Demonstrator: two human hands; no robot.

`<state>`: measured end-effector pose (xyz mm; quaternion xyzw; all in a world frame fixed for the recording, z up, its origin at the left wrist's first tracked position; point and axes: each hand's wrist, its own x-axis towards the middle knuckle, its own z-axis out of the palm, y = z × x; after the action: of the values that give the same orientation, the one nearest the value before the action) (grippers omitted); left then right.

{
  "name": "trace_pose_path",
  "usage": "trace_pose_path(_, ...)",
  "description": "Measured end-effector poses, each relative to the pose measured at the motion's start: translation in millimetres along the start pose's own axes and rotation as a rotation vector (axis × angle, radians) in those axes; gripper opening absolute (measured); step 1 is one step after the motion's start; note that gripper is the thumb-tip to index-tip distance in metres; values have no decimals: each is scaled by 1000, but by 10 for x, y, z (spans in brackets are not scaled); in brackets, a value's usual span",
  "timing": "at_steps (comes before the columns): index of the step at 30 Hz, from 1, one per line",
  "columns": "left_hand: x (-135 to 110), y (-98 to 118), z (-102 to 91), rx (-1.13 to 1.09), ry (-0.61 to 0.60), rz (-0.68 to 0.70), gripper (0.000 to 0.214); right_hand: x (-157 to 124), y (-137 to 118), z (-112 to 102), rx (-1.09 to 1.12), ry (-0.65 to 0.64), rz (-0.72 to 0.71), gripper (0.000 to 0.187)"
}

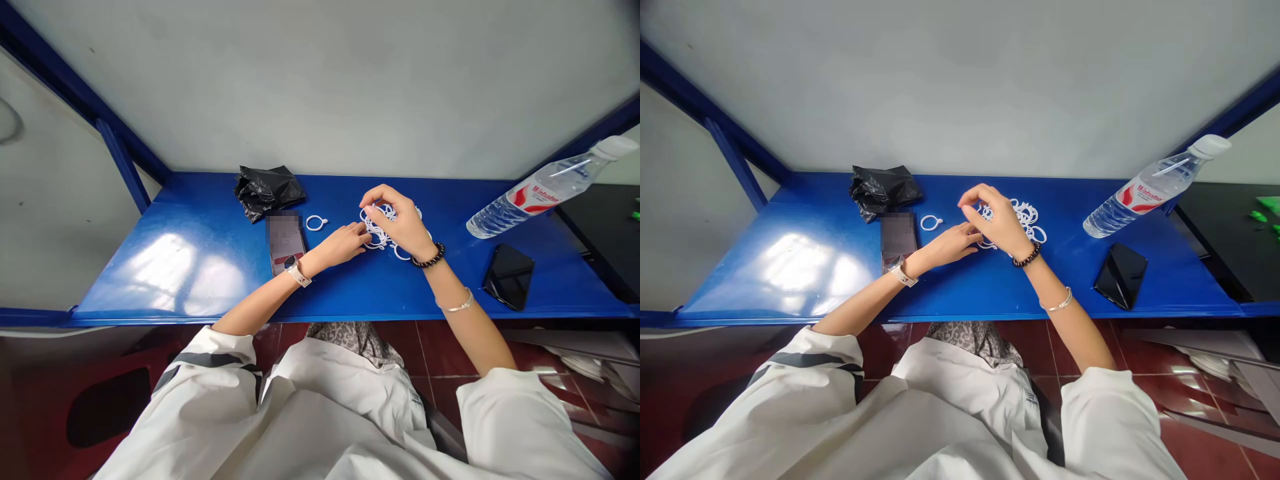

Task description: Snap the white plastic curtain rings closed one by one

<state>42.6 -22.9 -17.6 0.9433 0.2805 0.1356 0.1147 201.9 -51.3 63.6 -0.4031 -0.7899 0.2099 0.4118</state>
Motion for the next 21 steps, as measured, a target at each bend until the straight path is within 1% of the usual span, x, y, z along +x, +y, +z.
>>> trace_pose_path(2, -6, 12, -30, 61, -66, 3, 18, 1, 454, -7, -275, -98, 42, 8)
trace_pose_path(3, -6, 14, -34, 77, -82, 2, 18, -26, 630, -8, -369, -172, 54, 7)
trace_pose_path(5, -4, 8, -21, 74, -73, 4, 17, -105, 855, -2, -480, -279, 53, 14)
trace_pose_path(6, -4, 1, -9, 62, -54, 8, 16, -144, 911, 4, -506, -297, 50, 16)
trace_pose_path(8, -9, -20, 14, 30, -14, 25, 13, -197, 951, 16, -531, -308, 23, 17)
trace_pose_path(12, -40, -78, -4, -89, 34, 57, 13, -214, 953, 7, -535, -277, -20, 14)
trace_pose_path(16, -94, -167, -126, -262, 6, 11, 8, -228, 992, -35, -515, -262, -7, 14)
trace_pose_path(21, -180, -276, -326, -444, -47, -67, 10, -267, 1015, -65, -498, -201, 8, 10)
